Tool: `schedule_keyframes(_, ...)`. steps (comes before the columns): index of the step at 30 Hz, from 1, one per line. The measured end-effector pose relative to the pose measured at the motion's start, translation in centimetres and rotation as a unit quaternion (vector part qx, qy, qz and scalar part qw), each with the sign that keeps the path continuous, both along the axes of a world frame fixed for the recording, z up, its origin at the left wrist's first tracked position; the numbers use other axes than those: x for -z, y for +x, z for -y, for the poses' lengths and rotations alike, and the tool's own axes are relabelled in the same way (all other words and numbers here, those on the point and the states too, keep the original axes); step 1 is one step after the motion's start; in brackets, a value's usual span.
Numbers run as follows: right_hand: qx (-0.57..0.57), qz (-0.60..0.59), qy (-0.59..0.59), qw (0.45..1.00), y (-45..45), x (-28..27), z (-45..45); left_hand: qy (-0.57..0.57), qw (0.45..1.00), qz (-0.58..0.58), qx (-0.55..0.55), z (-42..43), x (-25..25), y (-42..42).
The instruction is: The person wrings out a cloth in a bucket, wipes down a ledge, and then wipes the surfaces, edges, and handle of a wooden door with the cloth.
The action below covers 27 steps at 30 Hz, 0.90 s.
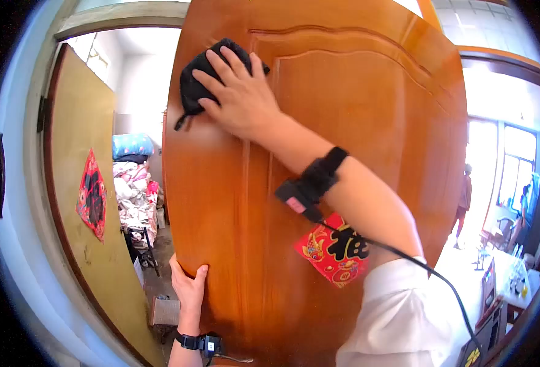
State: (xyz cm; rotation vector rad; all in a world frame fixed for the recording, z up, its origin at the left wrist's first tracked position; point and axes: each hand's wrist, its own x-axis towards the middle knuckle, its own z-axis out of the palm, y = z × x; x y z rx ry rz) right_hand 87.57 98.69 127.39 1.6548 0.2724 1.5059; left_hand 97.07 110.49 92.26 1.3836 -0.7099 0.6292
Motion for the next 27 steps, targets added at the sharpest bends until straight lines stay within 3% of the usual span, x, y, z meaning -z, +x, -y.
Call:
schedule_keyframes(3, 0.039, 0.072, 0.063, 0.995, -7.1, -2.8, 4.5, 0.004, 1.0, 0.0, 0.0, 0.5, 0.3, 0.2)
schedule_keyframes(5, 0.116, 0.195, 0.089, 0.97, -13.3, -6.3, 11.5, 0.004, 1.0, 0.006, -0.005, 0.7, 0.4, 0.4)
schedule_keyframes(7, 0.098, 0.316, 0.249, 0.91, -20.3, -8.4, 18.4, -0.005, 1.0, -0.013, -0.008, 0.9, 0.5, 0.4)
schedule_keyframes(10, 0.165, 0.329, 0.443, 0.818, -30.8, -10.4, 27.2, -0.012, 1.0, -0.011, -0.012, 0.6, 0.6, 0.2)
schedule_keyframes(15, 0.025, 0.459, 0.593, 0.661, -30.5, -12.9, 28.3, -0.02, 1.0, -0.014, -0.014, 0.0, 0.3, -0.3)
schedule_keyframes(21, 0.07, 0.36, 0.46, 0.808, -15.5, -16.3, 13.1, -0.031, 0.999, 0.027, -0.031, -0.1, 0.4, -0.1)
schedule_keyframes(27, 0.092, 0.291, 0.188, 0.933, -1.9, -16.3, 4.4, -0.024, 0.999, 0.027, -0.023, -0.3, 0.4, 0.2)
